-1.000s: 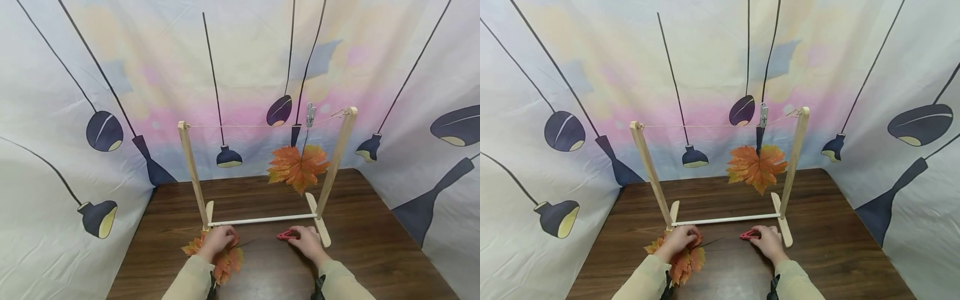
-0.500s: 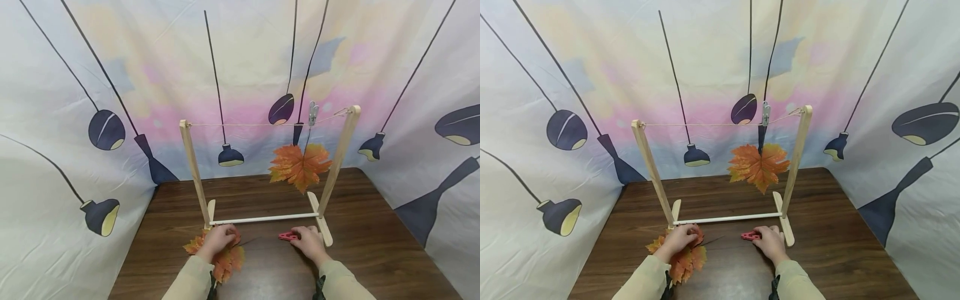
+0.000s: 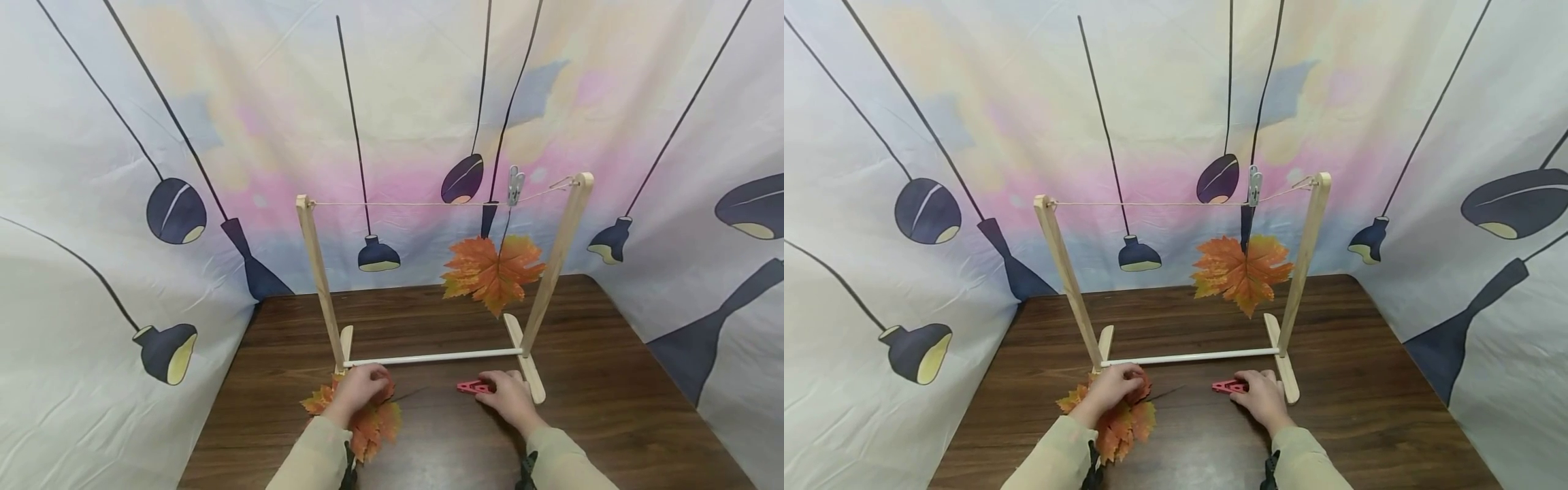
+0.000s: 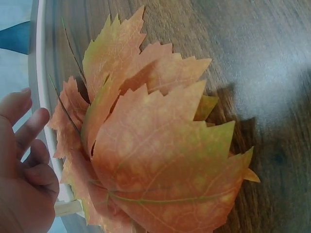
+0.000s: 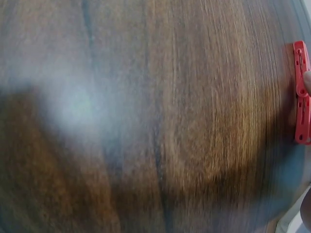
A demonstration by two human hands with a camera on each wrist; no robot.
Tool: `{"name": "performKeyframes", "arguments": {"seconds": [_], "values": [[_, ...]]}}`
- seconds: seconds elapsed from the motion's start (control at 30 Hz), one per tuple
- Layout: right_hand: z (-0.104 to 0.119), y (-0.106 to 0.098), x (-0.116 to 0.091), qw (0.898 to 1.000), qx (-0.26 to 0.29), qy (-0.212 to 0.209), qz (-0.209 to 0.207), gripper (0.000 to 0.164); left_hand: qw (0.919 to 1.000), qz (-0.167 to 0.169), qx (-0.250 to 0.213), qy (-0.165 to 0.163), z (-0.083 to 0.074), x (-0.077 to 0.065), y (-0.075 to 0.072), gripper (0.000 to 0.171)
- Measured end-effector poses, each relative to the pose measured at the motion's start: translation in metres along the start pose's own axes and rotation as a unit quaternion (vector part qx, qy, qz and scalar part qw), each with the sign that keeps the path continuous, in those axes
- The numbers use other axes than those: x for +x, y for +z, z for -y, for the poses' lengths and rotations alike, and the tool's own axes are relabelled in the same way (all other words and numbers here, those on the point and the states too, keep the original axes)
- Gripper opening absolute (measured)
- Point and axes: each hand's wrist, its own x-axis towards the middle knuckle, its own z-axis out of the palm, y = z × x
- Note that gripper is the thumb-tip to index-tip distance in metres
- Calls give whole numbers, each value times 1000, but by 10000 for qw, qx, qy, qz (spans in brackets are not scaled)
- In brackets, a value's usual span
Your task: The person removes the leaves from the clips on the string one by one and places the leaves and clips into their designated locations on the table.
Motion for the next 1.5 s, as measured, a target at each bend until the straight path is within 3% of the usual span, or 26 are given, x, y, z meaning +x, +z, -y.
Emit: {"name": "performKeyframes", "arguments": {"seconds": [0.4,0.53,0.73,1.03,1.33,1.5], "values": [[-9,-18,7,9992,189,-162,-319,43,9989,-61,-435,-179,-5,6,-8,22],[-9,-29,12,9991,293,-88,-310,44,9989,-70,-369,-268,-8,9,-9,23],[-4,-43,16,9976,661,173,-136,47,9991,-141,-375,-151,-12,13,-12,29],[-2,-57,21,9959,827,267,-238,48,9991,-284,-317,-20,-19,16,-18,31],[0,-67,24,9935,1047,349,-291,51,9999,-41,-92,42,-24,16,-19,34],[0,-73,25,9930,1080,294,-377,55,9997,-136,-171,61,-31,18,-22,35]]}}
